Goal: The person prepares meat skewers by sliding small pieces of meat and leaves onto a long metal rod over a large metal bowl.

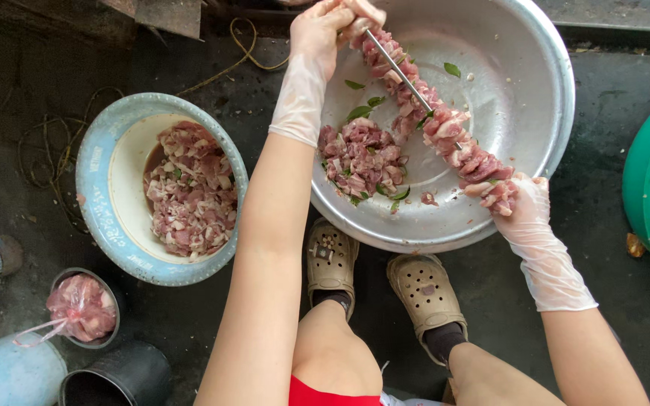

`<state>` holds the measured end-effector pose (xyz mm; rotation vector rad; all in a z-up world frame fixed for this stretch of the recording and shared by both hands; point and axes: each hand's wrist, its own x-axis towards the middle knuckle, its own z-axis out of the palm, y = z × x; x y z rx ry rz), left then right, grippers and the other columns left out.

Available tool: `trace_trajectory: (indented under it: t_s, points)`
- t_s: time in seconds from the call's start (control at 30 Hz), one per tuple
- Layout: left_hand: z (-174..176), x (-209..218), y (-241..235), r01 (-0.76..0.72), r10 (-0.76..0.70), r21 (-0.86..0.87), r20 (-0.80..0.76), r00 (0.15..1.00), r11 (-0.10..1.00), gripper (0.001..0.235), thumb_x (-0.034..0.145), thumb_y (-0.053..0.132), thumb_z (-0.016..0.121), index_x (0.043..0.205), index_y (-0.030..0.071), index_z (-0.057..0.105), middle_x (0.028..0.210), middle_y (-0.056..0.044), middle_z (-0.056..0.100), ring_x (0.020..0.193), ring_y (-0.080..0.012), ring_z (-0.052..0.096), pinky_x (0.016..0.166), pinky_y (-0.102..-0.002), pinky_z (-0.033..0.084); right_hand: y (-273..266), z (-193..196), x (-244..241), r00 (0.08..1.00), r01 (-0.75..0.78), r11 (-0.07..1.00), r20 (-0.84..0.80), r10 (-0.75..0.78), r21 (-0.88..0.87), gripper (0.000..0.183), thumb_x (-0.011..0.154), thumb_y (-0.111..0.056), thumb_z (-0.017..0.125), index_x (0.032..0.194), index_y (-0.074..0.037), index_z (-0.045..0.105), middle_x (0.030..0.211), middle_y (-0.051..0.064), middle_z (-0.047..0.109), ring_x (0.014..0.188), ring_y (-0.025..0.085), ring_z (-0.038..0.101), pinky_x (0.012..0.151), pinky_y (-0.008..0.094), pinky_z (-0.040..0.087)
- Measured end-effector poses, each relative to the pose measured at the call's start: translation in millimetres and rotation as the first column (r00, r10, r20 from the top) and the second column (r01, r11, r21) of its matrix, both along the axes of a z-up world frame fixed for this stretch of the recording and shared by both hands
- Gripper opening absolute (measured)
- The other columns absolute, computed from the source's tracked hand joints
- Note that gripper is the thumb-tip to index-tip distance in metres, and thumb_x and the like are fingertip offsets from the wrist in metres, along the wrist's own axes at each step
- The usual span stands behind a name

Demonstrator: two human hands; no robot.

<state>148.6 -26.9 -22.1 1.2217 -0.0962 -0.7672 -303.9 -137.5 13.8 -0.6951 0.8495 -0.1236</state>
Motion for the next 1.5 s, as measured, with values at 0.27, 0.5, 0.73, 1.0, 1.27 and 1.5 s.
trace_trajectory:
  t_s: [0.27, 0.5, 0.73, 1.0, 1.27, 1.5]
  points:
    - [26.7, -27.6, -2.6, -0.09, -0.109, 0.283, 0.617, 0.779, 0.955, 0.011, 0.095, 0.005, 0.07, 0.096, 0.002, 0.08, 0.077, -0.006, 0.077, 0.063, -0.0129, 0.069, 0.058, -0.029, 0.056, 3.4, 11.0, -0.7, 0.792, -0.593, 0.23, -0.508, 0.339, -0.772, 0.034, 0.088, -0.004, 0.046, 0.096, -0.009, 0.078, 0.087, -0.004, 0.076, 0.052, 0.006, 0.052, 0.051, 0.022, 0.034]
    - [80.0, -135.9, -9.3, 0.218, -0.431, 0.467, 0.418, 0.799, 0.857, 0.019, 0.098, 0.014, 0.062, 0.094, 0.007, 0.079, 0.085, -0.005, 0.082, 0.068, -0.0148, 0.077, 0.057, -0.027, 0.06, 6.6, 26.4, 3.5, 0.766, -0.595, -0.045, -0.583, 0.271, -0.802, 0.04, 0.082, -0.008, 0.047, 0.096, -0.011, 0.084, 0.078, 0.006, 0.077, 0.055, 0.011, 0.051, 0.06, 0.025, 0.036]
    - [71.3, -140.9, 45.1, 0.431, -0.479, 0.239, 0.206, 0.853, 0.87, 0.02, 0.102, 0.009, 0.063, 0.114, 0.004, 0.078, 0.113, -0.012, 0.081, 0.1, -0.0196, 0.08, 0.094, -0.035, 0.067, 0.0, -1.5, 1.8, 0.976, -0.216, 0.92, -0.033, 0.217, -0.327, 0.034, 0.1, -0.012, 0.031, 0.098, 0.008, 0.059, 0.094, 0.016, 0.078, 0.049, 0.005, 0.048, 0.037, 0.019, 0.033]
    - [-55.5, -141.8, 67.0, -0.212, -0.83, 0.863, 0.501, 0.245, 0.458, 0.01, 0.088, 0.004, 0.068, 0.093, 0.001, 0.077, 0.091, -0.02, 0.075, 0.085, -0.0367, 0.072, 0.077, -0.045, 0.057, 0.1, -25.1, -16.8, 0.7, -0.707, 0.23, -0.616, 0.36, -0.669, 0.041, 0.094, -0.007, 0.038, 0.109, -0.002, 0.076, 0.068, 0.017, 0.068, 0.049, 0.012, 0.045, 0.046, 0.025, 0.035]
    - [-23.3, -106.0, 93.4, 0.398, -0.498, 0.54, 0.046, 0.866, 0.742, 0.022, 0.097, 0.006, 0.068, 0.115, -0.003, 0.075, 0.101, -0.011, 0.08, 0.09, -0.0197, 0.074, 0.081, -0.03, 0.061, 4.5, 8.1, -6.6, 0.744, -0.644, 0.11, -0.586, 0.319, -0.757, 0.039, 0.087, -0.003, 0.045, 0.099, -0.008, 0.081, 0.06, -0.001, 0.064, 0.046, 0.006, 0.046, 0.052, 0.02, 0.031]
    - [28.5, -102.2, 93.8, 0.379, -0.354, 0.195, -0.154, 0.923, 0.905, 0.033, 0.1, 0.004, 0.06, 0.132, -0.002, 0.065, 0.119, -0.012, 0.076, 0.104, -0.0213, 0.075, 0.092, -0.033, 0.061, 2.8, 10.4, 3.2, 0.986, -0.164, 0.964, -0.061, 0.154, -0.207, 0.045, 0.096, -0.011, 0.034, 0.094, -0.014, 0.079, 0.073, -0.004, 0.077, 0.049, 0.002, 0.044, 0.042, 0.019, 0.028]
